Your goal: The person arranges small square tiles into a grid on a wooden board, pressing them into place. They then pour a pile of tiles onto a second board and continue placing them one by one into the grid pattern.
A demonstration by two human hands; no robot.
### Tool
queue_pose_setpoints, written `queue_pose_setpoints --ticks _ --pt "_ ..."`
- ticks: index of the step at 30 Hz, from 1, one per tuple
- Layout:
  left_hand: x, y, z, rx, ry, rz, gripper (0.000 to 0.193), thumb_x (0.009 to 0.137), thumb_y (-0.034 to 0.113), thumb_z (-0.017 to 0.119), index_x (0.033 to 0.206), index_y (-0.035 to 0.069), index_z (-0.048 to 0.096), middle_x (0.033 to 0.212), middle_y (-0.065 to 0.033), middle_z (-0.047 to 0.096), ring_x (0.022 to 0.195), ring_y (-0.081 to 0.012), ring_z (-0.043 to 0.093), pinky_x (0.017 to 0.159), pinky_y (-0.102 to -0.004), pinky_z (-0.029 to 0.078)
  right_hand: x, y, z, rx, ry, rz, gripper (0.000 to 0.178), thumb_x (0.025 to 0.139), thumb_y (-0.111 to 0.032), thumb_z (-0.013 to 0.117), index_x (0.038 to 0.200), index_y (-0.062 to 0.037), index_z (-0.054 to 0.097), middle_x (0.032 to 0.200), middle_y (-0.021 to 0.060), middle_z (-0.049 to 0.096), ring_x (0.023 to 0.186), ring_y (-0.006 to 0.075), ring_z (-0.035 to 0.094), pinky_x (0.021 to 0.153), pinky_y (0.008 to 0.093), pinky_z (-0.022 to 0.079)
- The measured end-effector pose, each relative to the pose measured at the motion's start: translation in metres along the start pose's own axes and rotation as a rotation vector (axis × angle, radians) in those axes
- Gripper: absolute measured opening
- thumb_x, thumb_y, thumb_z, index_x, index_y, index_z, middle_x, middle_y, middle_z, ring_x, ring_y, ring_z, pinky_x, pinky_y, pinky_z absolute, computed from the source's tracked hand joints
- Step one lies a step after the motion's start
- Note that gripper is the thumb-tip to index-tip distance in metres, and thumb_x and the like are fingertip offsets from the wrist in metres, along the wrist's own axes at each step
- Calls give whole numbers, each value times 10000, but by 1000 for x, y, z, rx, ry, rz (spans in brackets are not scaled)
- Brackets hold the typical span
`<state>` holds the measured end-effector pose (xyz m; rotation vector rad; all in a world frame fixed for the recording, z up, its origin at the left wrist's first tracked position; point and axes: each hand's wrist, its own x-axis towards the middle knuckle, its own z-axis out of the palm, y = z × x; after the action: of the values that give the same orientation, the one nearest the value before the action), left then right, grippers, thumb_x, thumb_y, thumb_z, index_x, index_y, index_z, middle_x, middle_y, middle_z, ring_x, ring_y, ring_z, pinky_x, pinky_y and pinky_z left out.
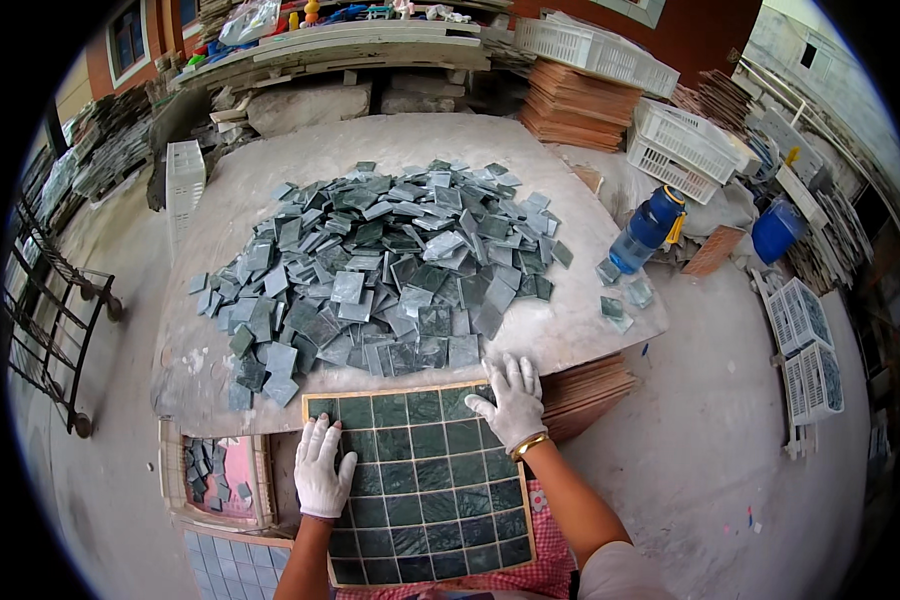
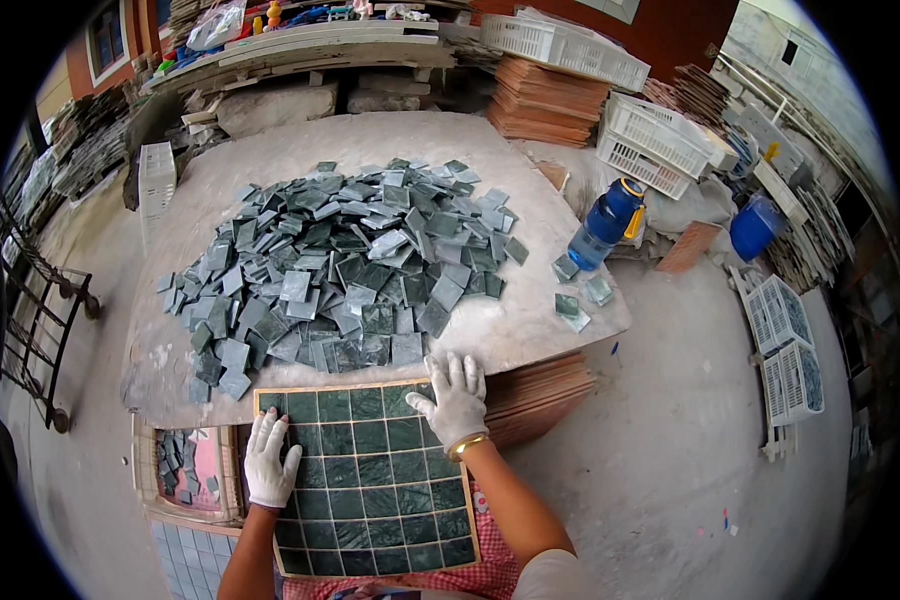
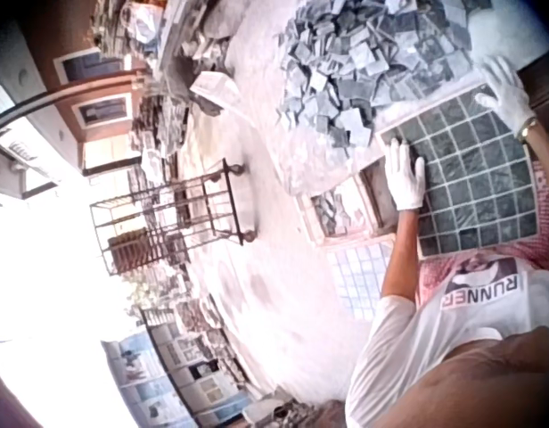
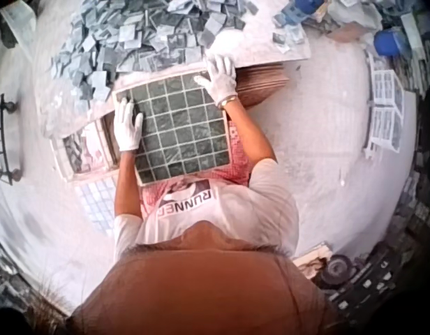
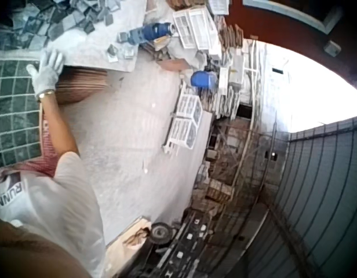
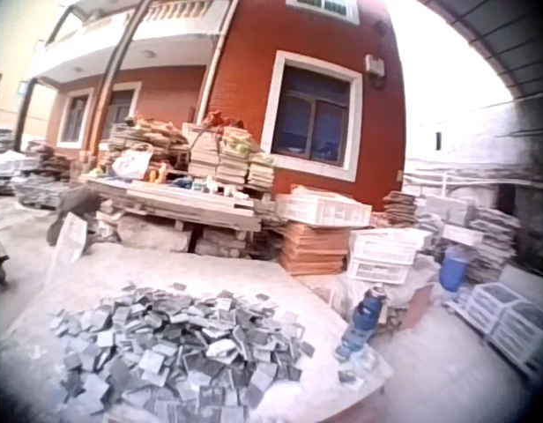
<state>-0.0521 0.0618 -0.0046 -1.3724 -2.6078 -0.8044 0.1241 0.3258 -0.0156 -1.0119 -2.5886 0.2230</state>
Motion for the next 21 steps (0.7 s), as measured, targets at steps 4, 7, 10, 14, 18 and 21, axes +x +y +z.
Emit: queue_pose_setpoints --ticks 4,7,10,14,18,21 --pt "-5 -4 0 0 -9 2 477 782 179 647 1224 30 547 1338 -191 488 1275 -379 412 1050 -436 351 15 24 -20 520 94 212 412 909 -258 551 1229 0 525 1233 223 551 1203 380 473 987 400 407" --pt "-4 -3 2 20 -7 0 481 782 176 645 1228 28 541 1343 -187 485 1277 -377 410 1051 -436 348 17 28 -22 78 177 -83 572 907 -380 532 1281 48 467 1321 229 482 1281 364 395 1075 435 294" --pt "-3 0 0 10 -16 -6 480 786 176 642 1230 28 538 1348 -183 482 1280 -377 407 1054 -438 344 -13 -28 -5 -183 -92 -202 867 856 -648 420 1371 47 374 1436 232 335 1368 353 247 1145 478 118" --pt "2 -2 4 48 -5 21 472 797 185 631 1231 27 538 1361 -183 469 1286 -377 399 1058 -441 340 -41 -80 -2 36 -256 -498 900 835 -677 424 1367 47 374 1453 226 301 1379 352 224 1153 477 122" --pt "-3 0 -5 6 -54 -15 468 797 170 619 1234 25 538 1360 -195 466 1286 -379 399 1058 -438 343 -32 -57 -3 -33 -262 -421 861 875 -645 387 1409 26 315 1490 204 264 1408 329 182 1162 446 96" --pt "-6 0 -2 -6 -17 12 476 781 162 633 1228 26 542 1347 -198 478 1283 -381 403 1057 -435 344 -20 18 -5 -8 -137 -30 792 913 -578 390 1406 36 315 1489 214 262 1405 326 191 1154 439 105"
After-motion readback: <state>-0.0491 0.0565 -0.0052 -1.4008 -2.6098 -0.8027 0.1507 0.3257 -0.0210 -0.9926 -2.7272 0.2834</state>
